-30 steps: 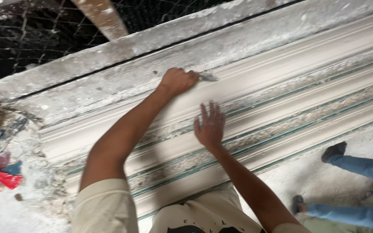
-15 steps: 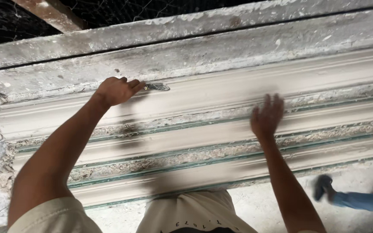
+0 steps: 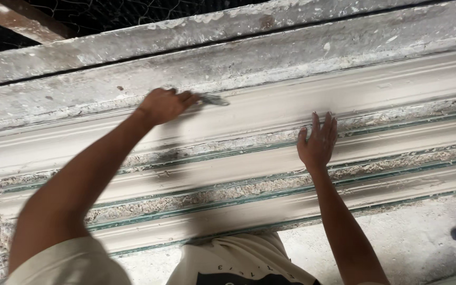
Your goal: The person scrapes dried plaster residue from decorative cornice molding pieces using a small handheld scraper, working along the grooves and flutes of each piece and steadying the molding with the other hand, moving progressively along the length of the pieces.
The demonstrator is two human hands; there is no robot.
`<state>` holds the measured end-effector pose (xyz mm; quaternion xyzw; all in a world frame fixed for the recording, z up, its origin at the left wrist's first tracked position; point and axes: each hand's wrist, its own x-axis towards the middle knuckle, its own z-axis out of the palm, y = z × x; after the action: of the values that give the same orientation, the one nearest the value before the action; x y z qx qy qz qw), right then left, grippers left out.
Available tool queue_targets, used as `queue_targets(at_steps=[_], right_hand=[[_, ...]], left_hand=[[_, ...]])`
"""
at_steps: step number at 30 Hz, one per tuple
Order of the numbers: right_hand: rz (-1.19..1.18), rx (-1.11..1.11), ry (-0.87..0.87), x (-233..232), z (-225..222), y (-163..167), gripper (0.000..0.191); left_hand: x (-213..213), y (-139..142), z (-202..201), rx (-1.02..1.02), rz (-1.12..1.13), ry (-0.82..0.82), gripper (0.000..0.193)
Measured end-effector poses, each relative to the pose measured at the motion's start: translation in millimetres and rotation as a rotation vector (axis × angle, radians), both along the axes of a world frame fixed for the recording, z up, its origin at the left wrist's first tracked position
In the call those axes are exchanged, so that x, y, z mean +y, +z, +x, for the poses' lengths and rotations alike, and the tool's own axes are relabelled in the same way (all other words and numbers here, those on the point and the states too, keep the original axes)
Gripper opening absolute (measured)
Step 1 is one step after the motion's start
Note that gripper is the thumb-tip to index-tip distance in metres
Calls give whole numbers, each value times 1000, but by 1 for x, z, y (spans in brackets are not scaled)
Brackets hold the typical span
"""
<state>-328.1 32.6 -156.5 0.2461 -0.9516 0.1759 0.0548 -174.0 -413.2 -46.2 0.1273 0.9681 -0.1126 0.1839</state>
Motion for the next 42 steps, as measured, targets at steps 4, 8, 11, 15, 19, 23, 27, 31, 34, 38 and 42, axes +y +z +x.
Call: queue_targets(at_steps=[4,8,11,15,19,23,27,31,34,38,42], right_hand=[[52,-39,-33,-4,0,0,60],[66,-42,-48,-5,0,2,62],[29,-1,-22,-6,2,5,60],[16,10,-20,-2,3,9,60],[19,20,-12,-2,2,8,60],[31,18,-33,-7,1,5,61],[15,31,-32,-7,2,7,61],[-3,53,-43,-3,2,16,58],[-21,53,-29,-3,4,25,56],[-28,65,-38,-9,6,34,55],[-69,130,-10,-11,8,39,54]], left_hand=[[-37,17,30,108,-93,-129,61],[-2,4,-21,-22,29,-33,48],[56,-17,-90,-9,117,44,33],[88,-20,-119,188,162,-46,33],[55,-2,-69,-2,118,31,41],[20,13,-34,192,70,-95,51],[54,9,-89,-54,27,-27,45],[137,-1,-162,250,233,4,25],[149,3,-163,298,255,39,21],[129,-1,-83,391,467,226,27],[156,-13,65,561,824,623,43]])
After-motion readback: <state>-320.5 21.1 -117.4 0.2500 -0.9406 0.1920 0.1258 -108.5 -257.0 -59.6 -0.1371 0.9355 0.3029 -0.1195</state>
